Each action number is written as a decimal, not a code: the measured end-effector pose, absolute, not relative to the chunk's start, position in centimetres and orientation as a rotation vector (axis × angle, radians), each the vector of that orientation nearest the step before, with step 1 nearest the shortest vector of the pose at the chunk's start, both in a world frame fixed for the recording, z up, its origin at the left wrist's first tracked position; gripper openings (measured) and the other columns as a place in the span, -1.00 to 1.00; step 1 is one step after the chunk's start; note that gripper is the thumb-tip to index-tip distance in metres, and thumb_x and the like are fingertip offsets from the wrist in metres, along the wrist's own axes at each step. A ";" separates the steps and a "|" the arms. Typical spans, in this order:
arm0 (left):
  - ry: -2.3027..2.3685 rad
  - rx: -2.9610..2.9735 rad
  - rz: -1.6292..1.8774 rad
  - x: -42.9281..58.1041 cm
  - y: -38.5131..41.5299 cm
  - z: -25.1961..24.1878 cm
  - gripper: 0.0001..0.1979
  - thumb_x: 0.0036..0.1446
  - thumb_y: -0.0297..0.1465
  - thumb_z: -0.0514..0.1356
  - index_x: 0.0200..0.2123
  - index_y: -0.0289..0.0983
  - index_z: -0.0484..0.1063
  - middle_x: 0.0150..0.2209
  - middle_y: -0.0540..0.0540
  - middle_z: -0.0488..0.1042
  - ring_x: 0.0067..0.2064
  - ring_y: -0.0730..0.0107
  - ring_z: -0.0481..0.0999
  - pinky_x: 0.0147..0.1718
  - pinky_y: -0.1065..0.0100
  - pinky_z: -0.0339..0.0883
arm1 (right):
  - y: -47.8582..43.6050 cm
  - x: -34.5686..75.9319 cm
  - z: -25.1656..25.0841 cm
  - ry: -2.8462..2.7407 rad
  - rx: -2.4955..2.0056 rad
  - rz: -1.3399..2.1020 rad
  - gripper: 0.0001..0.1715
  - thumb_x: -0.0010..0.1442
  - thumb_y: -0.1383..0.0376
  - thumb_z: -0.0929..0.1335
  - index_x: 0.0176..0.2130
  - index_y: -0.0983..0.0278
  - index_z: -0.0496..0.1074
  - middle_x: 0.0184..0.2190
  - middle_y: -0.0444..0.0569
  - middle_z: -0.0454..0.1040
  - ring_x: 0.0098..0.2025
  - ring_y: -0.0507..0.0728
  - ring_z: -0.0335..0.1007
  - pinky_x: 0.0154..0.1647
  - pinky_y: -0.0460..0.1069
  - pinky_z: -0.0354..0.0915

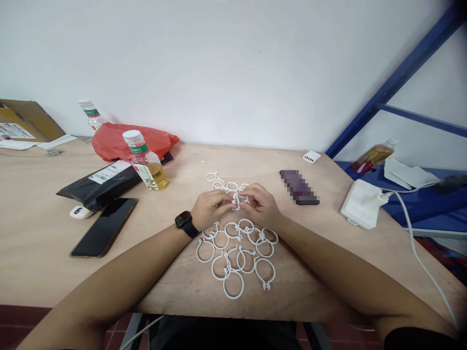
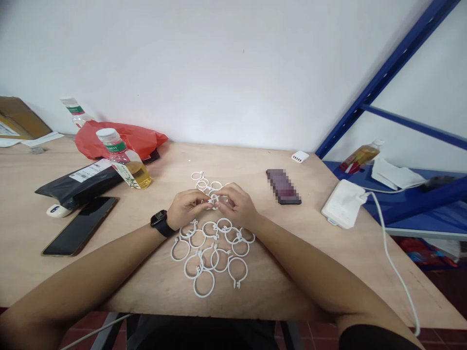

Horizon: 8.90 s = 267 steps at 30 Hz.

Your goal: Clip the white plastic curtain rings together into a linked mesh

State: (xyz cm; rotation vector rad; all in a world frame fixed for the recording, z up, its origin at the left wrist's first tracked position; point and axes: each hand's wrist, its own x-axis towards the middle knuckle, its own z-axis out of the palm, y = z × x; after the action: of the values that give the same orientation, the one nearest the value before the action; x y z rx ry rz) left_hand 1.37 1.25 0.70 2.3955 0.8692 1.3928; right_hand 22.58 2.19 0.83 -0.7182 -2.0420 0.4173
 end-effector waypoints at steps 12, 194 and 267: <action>0.775 2.480 1.375 1.4 1.3 0.6 -0.80 0.27 -0.29 0.19 -0.20 -0.26 0.56 -0.30 -0.10 0.63 -0.30 0.45 0.61 -0.28 0.47 0.46 | 2.1 22.1 1.0 -2.075 -0.606 0.335 -0.90 0.27 0.32 0.33 -0.24 0.22 0.48 -0.35 -0.02 0.51 -0.33 0.08 0.43 -0.33 -0.02 0.36; 0.931 2.454 1.392 1.3 1.5 0.5 -0.82 0.26 -0.29 0.21 -0.17 -0.28 0.49 -0.21 -0.15 0.56 -0.21 0.36 0.51 -0.25 0.33 0.37 | 2.3 21.2 0.5 -1.897 -0.790 0.836 -0.75 0.28 0.14 0.34 -0.18 0.19 0.58 -0.43 -0.10 0.56 -0.51 0.02 0.44 -0.46 -0.07 0.36; 0.666 2.751 1.135 2.5 0.0 1.8 -0.80 0.27 -0.39 0.12 -0.09 -0.23 0.48 -0.03 -0.19 0.45 -0.02 0.25 0.47 -0.03 0.19 0.40 | 4.7 22.3 -0.3 -2.060 -1.043 0.429 -0.86 0.23 0.26 0.36 -0.27 0.22 0.54 -0.38 -0.08 0.57 -0.36 0.07 0.45 -0.32 -0.04 0.31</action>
State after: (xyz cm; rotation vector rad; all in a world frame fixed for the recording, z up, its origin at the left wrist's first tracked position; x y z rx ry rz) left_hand 2.53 0.05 1.78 2.7514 0.6655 1.1351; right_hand 22.27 4.65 -0.27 -1.0434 -2.0602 0.4288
